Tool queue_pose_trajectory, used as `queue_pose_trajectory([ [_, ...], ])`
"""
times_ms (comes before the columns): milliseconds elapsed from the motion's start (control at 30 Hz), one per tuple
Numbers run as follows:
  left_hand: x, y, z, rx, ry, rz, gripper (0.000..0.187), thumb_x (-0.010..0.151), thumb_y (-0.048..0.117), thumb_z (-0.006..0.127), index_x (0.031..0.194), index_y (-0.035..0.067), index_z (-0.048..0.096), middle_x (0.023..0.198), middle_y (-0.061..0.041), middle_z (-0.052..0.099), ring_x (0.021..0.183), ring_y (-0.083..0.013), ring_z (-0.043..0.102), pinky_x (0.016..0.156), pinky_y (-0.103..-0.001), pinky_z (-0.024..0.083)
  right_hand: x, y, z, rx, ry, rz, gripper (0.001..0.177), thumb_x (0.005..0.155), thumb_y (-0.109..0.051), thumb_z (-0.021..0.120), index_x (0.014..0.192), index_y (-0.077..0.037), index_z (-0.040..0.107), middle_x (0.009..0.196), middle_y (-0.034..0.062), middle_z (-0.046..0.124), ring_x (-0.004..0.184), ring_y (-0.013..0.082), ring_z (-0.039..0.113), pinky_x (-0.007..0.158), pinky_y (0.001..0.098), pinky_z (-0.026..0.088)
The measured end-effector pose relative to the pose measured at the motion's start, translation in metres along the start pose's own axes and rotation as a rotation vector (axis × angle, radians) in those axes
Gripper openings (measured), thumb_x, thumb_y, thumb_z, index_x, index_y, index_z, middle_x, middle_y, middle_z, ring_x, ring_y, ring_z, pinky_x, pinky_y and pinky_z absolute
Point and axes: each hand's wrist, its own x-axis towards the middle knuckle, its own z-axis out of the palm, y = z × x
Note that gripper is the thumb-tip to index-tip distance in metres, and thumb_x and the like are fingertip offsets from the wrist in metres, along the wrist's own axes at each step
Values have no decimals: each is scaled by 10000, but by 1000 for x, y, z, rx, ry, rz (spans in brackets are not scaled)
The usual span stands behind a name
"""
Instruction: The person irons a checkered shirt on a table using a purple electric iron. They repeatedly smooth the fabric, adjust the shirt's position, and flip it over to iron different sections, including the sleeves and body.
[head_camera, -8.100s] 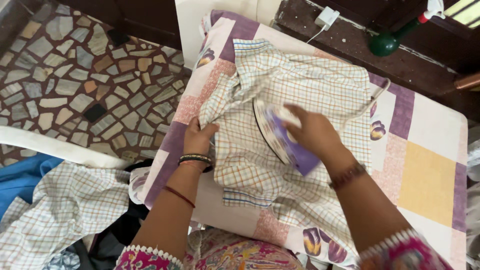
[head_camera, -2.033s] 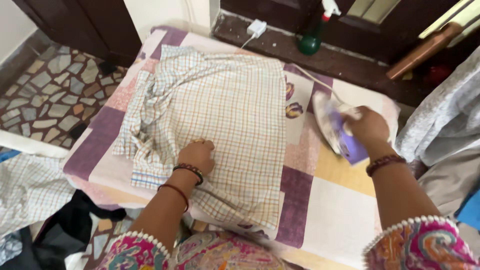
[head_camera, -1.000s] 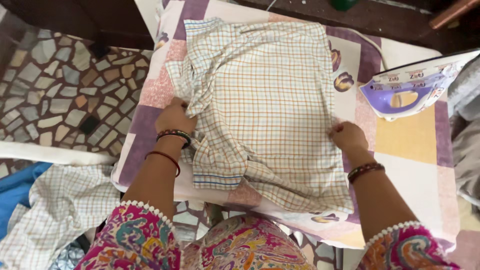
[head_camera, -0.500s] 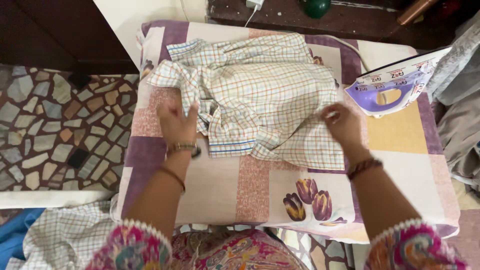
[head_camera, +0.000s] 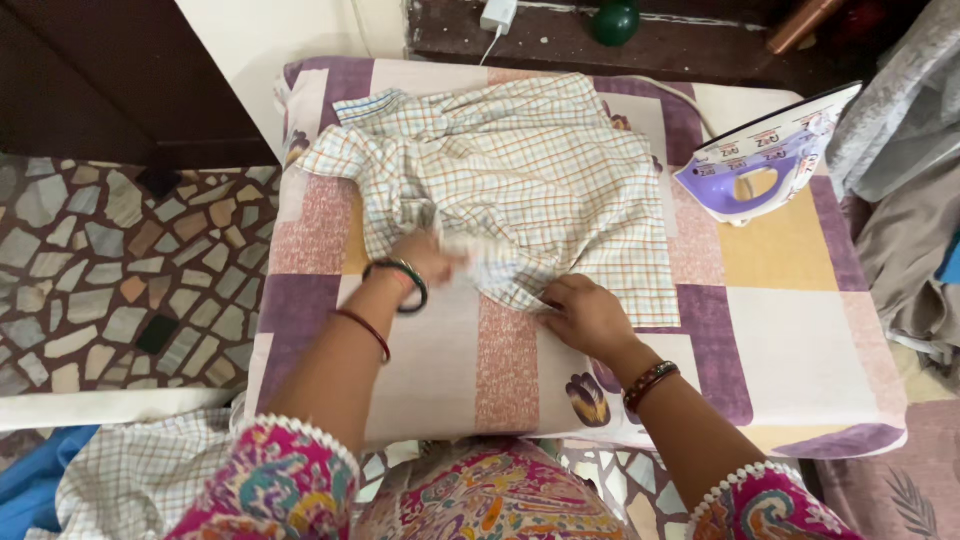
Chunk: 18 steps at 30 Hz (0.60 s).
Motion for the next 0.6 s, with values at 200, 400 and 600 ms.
queue_pose_trajectory([
  [200, -5, 61, -52, -675, 459, 643, 268, 928, 365, 731, 1049, 132, 671, 1033, -24, 770, 941, -146, 728, 829, -313, 581, -8, 14, -2, -9, 31, -5, 235, 754, -197, 809, 966, -114, 751, 989, 56, 691, 940, 285, 682, 800, 402, 575],
  [400, -49, 6, -4, 457, 314, 684, 384, 697, 300, 806, 1025, 147, 676, 1049, -77, 695, 1023, -319, 635, 863, -470, 514, -44, 66, -10, -143, 178, 59, 256, 730, -90, 744, 983, -130, 746, 1031, 55, 702, 972, 285, 679, 838, 411, 574],
  [600, -10, -48, -6, 646, 436, 454, 208, 820, 279, 692, 1000, 182, 729, 1055, -103, 733, 1054, -326, 677, 896, -475, 544, -34, 147, -35, -247, -108, 253, 279, 822, -221, 716, 1094, -166, 738, 1124, 65, 727, 1051, 295, 680, 887, 455, 553],
])
